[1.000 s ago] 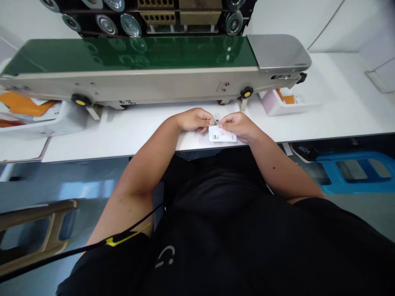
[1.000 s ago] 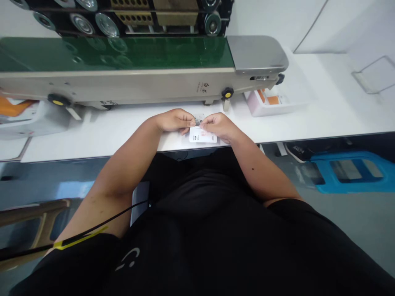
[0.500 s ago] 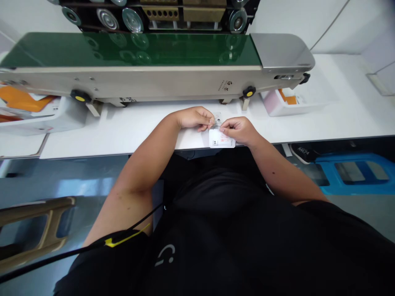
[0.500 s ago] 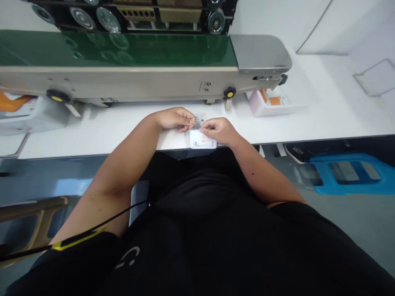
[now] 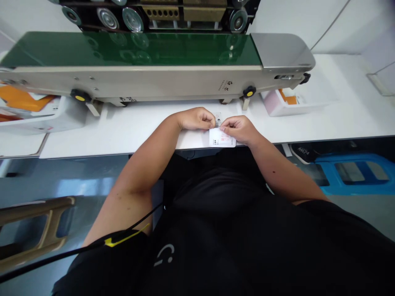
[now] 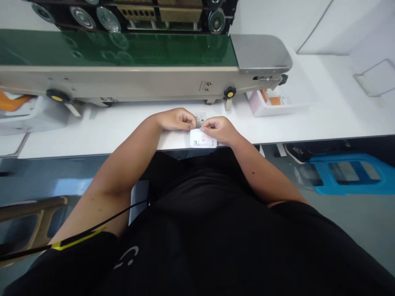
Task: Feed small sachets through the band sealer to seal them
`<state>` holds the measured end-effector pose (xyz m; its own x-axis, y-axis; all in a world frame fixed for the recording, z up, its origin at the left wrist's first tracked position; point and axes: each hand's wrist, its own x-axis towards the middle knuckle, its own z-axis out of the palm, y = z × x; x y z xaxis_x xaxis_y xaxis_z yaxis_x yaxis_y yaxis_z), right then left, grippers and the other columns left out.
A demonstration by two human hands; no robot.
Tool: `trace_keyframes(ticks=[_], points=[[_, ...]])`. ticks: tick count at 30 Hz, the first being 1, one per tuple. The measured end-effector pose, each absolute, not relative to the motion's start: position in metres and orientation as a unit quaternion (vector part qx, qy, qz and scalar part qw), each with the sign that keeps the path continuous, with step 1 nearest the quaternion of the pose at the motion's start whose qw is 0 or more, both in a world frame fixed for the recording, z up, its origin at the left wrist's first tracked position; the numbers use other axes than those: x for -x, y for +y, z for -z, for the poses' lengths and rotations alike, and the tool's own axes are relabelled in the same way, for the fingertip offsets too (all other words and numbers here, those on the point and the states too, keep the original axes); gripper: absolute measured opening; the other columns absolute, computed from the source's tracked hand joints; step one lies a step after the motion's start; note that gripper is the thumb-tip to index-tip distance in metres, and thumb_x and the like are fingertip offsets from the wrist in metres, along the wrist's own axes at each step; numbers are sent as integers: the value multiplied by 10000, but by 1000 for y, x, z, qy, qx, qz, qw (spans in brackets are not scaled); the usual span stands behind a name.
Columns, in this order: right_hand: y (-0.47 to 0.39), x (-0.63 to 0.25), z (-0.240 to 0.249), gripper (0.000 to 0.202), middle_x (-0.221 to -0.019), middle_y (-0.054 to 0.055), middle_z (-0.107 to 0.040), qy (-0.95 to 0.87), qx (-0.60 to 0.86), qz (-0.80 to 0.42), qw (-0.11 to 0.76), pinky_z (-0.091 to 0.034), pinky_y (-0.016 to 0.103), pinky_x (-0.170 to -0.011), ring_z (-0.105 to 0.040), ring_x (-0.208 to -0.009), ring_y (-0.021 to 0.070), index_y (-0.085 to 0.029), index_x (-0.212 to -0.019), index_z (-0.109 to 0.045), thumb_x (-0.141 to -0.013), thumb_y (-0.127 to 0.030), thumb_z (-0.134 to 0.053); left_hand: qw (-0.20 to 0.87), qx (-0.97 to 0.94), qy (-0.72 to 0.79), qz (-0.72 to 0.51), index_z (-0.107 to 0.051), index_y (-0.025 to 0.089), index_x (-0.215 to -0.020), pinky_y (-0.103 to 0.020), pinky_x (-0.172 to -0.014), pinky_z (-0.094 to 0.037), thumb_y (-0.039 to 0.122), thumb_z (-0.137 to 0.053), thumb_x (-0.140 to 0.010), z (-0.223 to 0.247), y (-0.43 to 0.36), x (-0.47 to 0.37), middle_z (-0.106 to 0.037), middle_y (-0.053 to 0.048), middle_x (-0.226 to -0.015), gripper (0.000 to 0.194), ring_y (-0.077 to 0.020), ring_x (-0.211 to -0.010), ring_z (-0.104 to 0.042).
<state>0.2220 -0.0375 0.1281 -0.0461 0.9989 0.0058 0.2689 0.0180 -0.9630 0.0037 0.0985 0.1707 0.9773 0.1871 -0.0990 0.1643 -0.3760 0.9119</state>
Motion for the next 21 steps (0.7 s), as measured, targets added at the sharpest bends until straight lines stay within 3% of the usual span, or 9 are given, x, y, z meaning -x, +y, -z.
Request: trace_keyframes(ticks=[21], points=[[-38, -218, -131, 340, -742, 8, -694, -565, 532, -456, 435, -468, 258, -581, -596, -644, 128, -183, -874, -755, -805, -510, -815, 607, -786, 118, -22, -729, 133, -769, -197, -535, -348, 292, -770, -899, -175, 95, -3, -585, 8, -543, 209, -64, -482, -478]])
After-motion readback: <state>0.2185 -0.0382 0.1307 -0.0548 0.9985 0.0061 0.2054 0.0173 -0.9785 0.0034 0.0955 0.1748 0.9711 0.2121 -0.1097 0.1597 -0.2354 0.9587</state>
